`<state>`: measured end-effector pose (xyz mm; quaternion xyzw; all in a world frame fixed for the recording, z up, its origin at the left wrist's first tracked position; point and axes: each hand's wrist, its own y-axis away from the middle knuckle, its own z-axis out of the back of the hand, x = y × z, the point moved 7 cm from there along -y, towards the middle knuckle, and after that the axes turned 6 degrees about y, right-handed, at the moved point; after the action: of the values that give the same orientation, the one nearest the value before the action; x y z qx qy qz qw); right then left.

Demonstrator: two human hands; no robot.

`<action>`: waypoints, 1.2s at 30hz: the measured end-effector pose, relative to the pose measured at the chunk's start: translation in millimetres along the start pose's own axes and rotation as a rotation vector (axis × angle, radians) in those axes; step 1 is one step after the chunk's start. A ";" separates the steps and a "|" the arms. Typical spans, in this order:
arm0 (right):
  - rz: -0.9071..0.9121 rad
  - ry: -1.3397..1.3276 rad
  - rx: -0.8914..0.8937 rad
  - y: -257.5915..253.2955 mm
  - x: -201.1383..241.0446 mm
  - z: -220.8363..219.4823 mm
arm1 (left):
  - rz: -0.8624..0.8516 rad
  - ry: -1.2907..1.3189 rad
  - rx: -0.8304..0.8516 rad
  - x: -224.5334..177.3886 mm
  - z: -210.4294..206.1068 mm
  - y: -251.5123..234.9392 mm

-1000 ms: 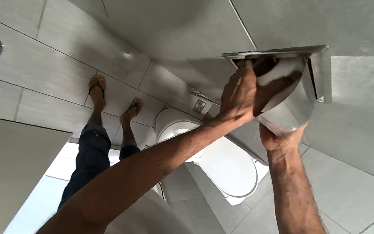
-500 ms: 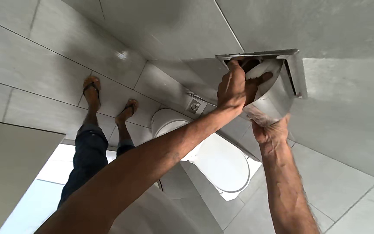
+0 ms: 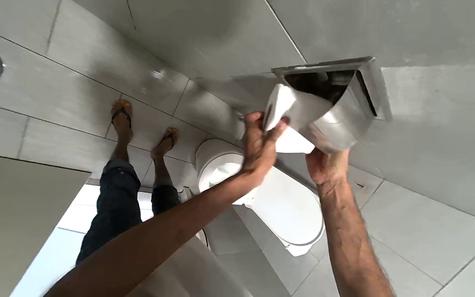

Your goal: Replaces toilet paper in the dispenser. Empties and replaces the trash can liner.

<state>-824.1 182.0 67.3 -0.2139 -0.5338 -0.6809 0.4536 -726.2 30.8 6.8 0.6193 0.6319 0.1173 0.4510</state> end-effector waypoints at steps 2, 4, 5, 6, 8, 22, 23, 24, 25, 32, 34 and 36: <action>-0.077 0.087 0.017 2.7 -17.4 -9.0 | 0.060 -0.107 0.106 -1.2 42.6 19.6; -0.148 0.131 0.109 10.0 -43.0 -20.6 | 0.030 -0.174 0.169 -5.1 82.8 30.1; -0.174 0.116 0.174 17.7 -55.4 -30.3 | 0.001 -0.209 0.189 -9.8 98.8 34.4; -0.191 0.076 0.261 28.4 -65.0 -42.8 | -0.005 -0.241 0.202 -14.9 112.2 39.7; -0.173 -0.030 0.506 57.2 -68.9 -74.0 | -0.008 -0.292 0.217 -25.0 130.0 50.9; 0.555 0.017 0.643 127.7 -41.4 -152.4 | 0.046 -0.334 0.188 -70.4 157.7 95.2; 0.511 -0.009 0.674 129.2 -46.5 -157.9 | 0.031 -0.322 0.157 -72.4 162.1 97.1; 0.438 -0.014 0.706 128.8 -52.8 -164.5 | -0.006 -0.336 0.133 -74.0 167.7 97.9; 0.338 0.021 0.725 126.8 -60.7 -172.6 | -0.048 -0.349 0.107 -74.0 174.8 97.9; -0.086 0.210 0.813 110.5 -139.8 -270.0 | -0.010 -0.169 -0.126 -47.2 275.0 83.0; -0.066 0.261 0.779 114.4 -158.2 -306.0 | -0.018 -0.244 -0.263 -56.5 305.2 71.2; -0.090 0.294 0.825 118.2 -181.7 -344.7 | -0.095 -0.328 -0.434 -68.2 344.6 50.4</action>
<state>-567.4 -66.9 -127.3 0.1077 -0.6996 -0.4531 0.5419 -457.5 -160.8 -123.6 0.4885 0.5389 0.1266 0.6744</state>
